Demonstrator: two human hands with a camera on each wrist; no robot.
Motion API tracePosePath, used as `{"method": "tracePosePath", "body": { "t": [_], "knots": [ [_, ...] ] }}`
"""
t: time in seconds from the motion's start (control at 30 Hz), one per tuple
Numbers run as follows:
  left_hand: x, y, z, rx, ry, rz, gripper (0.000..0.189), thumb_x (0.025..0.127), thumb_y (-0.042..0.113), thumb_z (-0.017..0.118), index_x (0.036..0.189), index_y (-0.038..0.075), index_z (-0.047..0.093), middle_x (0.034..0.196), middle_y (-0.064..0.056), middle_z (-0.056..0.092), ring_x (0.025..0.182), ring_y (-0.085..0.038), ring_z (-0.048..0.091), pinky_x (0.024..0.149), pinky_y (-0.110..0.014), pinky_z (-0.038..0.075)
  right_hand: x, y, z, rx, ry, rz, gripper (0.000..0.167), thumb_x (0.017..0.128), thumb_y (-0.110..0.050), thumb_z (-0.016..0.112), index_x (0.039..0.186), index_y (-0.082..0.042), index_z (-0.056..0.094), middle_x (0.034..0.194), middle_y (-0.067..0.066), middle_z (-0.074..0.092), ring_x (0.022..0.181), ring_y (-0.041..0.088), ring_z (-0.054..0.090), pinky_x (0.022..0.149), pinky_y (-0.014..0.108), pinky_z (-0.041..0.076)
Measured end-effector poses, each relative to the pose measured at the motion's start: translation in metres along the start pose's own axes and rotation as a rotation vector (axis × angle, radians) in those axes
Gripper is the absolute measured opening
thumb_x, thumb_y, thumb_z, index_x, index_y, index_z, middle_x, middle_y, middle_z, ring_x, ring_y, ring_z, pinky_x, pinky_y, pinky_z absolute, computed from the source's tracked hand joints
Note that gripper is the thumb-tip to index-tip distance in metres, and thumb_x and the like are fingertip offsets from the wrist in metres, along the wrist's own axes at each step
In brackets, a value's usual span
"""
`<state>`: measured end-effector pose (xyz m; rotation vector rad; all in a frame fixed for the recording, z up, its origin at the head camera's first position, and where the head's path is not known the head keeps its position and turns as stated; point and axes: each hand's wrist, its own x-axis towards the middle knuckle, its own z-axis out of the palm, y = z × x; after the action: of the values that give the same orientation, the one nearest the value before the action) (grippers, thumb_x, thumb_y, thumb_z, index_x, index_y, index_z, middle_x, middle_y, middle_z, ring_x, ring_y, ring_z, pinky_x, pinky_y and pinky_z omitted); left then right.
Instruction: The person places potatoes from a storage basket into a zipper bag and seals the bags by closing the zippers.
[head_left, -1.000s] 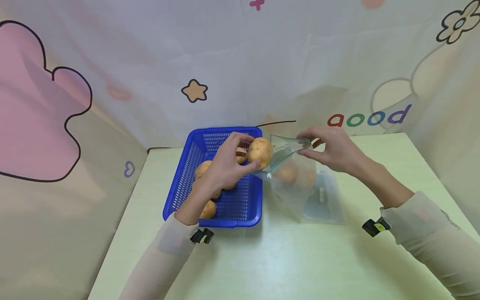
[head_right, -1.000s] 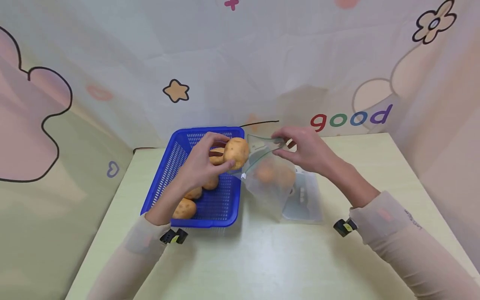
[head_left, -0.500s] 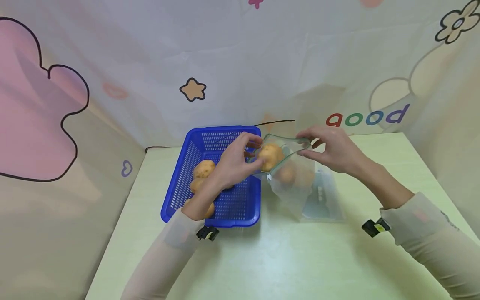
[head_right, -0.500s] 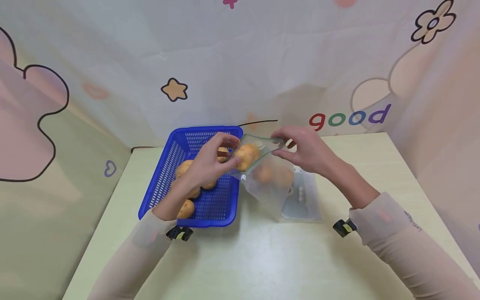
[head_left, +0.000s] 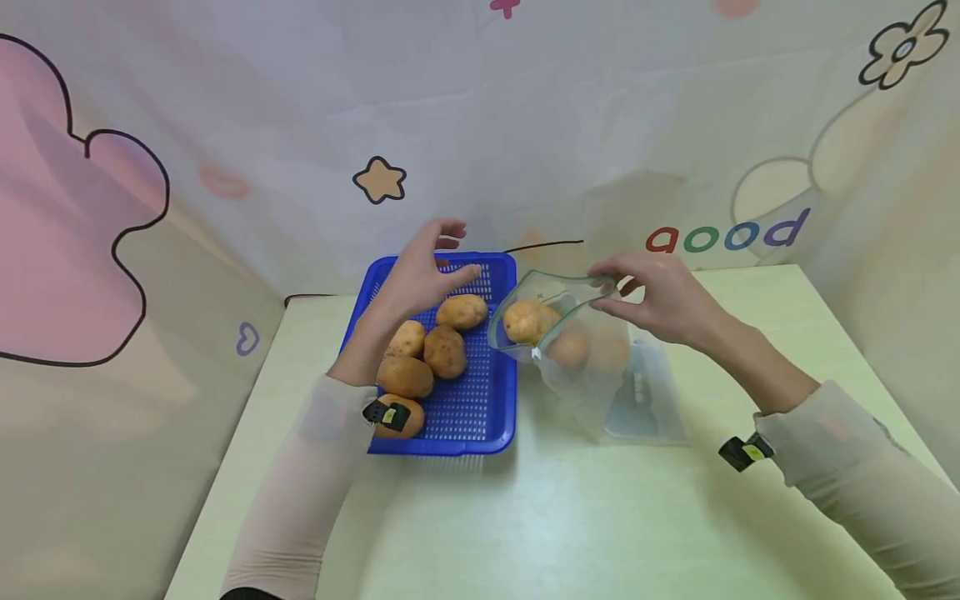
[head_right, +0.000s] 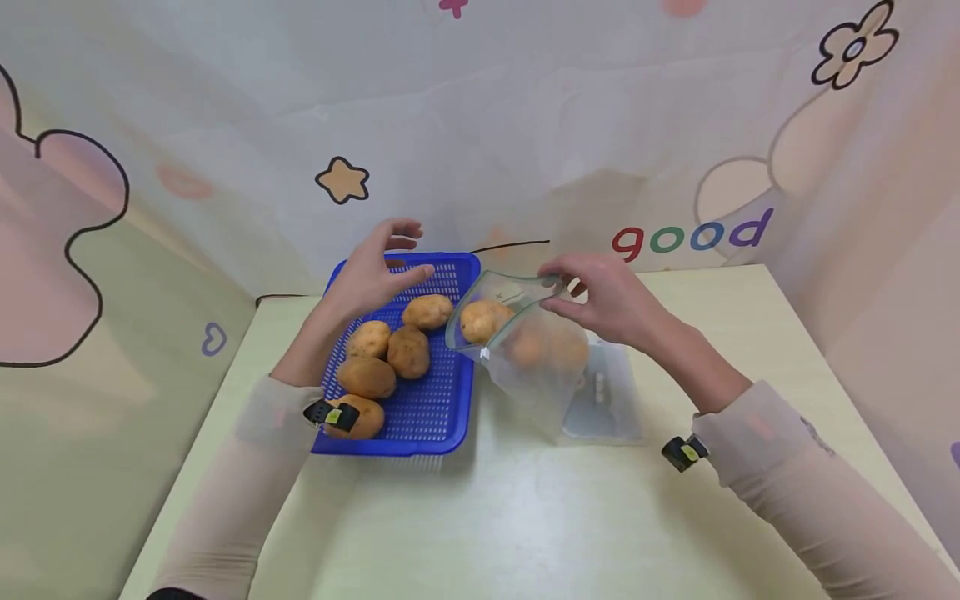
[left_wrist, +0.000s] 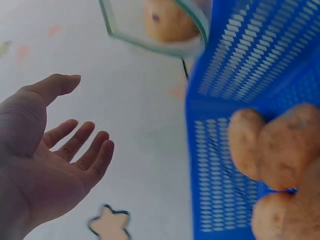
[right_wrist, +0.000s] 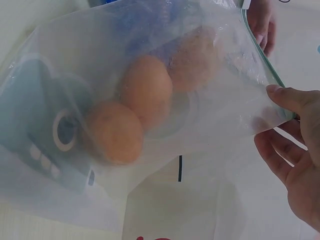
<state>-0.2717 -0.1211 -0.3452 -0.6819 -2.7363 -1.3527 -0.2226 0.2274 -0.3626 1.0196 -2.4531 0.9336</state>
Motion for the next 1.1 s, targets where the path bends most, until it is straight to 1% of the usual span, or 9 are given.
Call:
{"method": "tracePosePath", "body": {
  "t": [0.07,0.13,0.27,0.4,0.53,0.63,0.73,0.9,1.1],
  "knots": [
    [0.007,-0.012,-0.001,0.004,-0.011,-0.027,0.067,0.100,0.023,0.075,0.156,0.004,0.043,0.153,-0.013,0.050,0.142,-0.031,0.048,0.117,-0.050,0.044,0.001,0.000,0.000,0.000,-0.002,0.004,0.042,0.079,0.003,0.092,0.117,-0.003,0.076,0.106,0.005,0.077,0.087,0.016,0.073,0.075,0.036,0.064],
    [0.012,-0.028,0.003,0.016,-0.039,-0.072,0.069,0.099,0.025,0.076,0.156,0.005,0.043,0.155,-0.013,0.049,0.145,-0.031,0.046,0.118,-0.050,0.042,0.002,0.000,0.000,0.003,-0.004,0.007,0.042,0.079,0.003,0.092,0.117,-0.003,0.076,0.106,0.005,0.077,0.088,0.016,0.073,0.075,0.037,0.064],
    [0.016,-0.062,0.018,0.050,-0.108,-0.193,0.075,0.098,0.028,0.078,0.159,0.006,0.041,0.161,-0.013,0.044,0.150,-0.031,0.040,0.123,-0.048,0.036,0.001,0.000,0.000,0.007,-0.003,0.007,0.042,0.079,0.003,0.091,0.118,-0.003,0.075,0.105,0.005,0.077,0.089,0.015,0.072,0.074,0.036,0.064],
    [0.015,-0.084,0.032,0.076,-0.121,-0.291,0.076,0.096,0.027,0.081,0.159,0.005,0.042,0.162,-0.016,0.041,0.151,-0.034,0.038,0.124,-0.049,0.033,-0.001,0.000,0.001,0.012,0.002,0.003,0.043,0.079,0.003,0.091,0.118,-0.004,0.075,0.105,0.004,0.076,0.089,0.014,0.071,0.074,0.035,0.064],
    [0.013,-0.095,0.041,0.135,-0.123,-0.342,0.074,0.095,0.029,0.081,0.156,0.006,0.046,0.158,-0.019,0.039,0.145,-0.037,0.043,0.122,-0.053,0.036,-0.004,0.001,0.002,0.012,0.010,-0.001,0.043,0.079,0.003,0.091,0.118,-0.004,0.075,0.106,0.003,0.076,0.088,0.014,0.072,0.073,0.035,0.064],
    [0.011,-0.100,0.044,0.167,-0.126,-0.351,0.071,0.096,0.030,0.080,0.154,0.006,0.048,0.154,-0.020,0.040,0.139,-0.038,0.047,0.119,-0.053,0.039,-0.004,0.002,0.002,0.016,0.010,-0.002,0.042,0.080,0.003,0.091,0.118,-0.003,0.075,0.107,0.005,0.077,0.087,0.016,0.073,0.073,0.036,0.064],
    [0.010,-0.103,0.047,0.185,-0.117,-0.338,0.067,0.096,0.029,0.080,0.151,0.005,0.050,0.147,-0.020,0.044,0.134,-0.038,0.050,0.115,-0.053,0.043,-0.005,0.003,0.002,0.015,0.009,0.003,0.042,0.080,0.002,0.091,0.118,-0.003,0.075,0.108,0.006,0.077,0.087,0.016,0.073,0.073,0.037,0.064],
    [0.011,-0.108,0.052,0.257,-0.103,-0.300,0.060,0.097,0.026,0.078,0.147,0.004,0.053,0.140,-0.021,0.048,0.128,-0.038,0.053,0.110,-0.051,0.048,-0.006,0.004,0.000,0.005,0.010,0.010,0.041,0.080,0.002,0.091,0.117,-0.003,0.075,0.108,0.005,0.077,0.087,0.015,0.073,0.073,0.037,0.064],
    [0.011,-0.111,0.058,0.279,-0.075,-0.322,0.060,0.096,0.028,0.079,0.145,0.003,0.053,0.142,-0.019,0.047,0.127,-0.036,0.055,0.111,-0.050,0.047,-0.007,0.004,0.002,0.017,0.017,0.013,0.042,0.079,0.003,0.091,0.117,-0.002,0.075,0.107,0.006,0.077,0.087,0.016,0.073,0.072,0.037,0.064]
  ]
}}
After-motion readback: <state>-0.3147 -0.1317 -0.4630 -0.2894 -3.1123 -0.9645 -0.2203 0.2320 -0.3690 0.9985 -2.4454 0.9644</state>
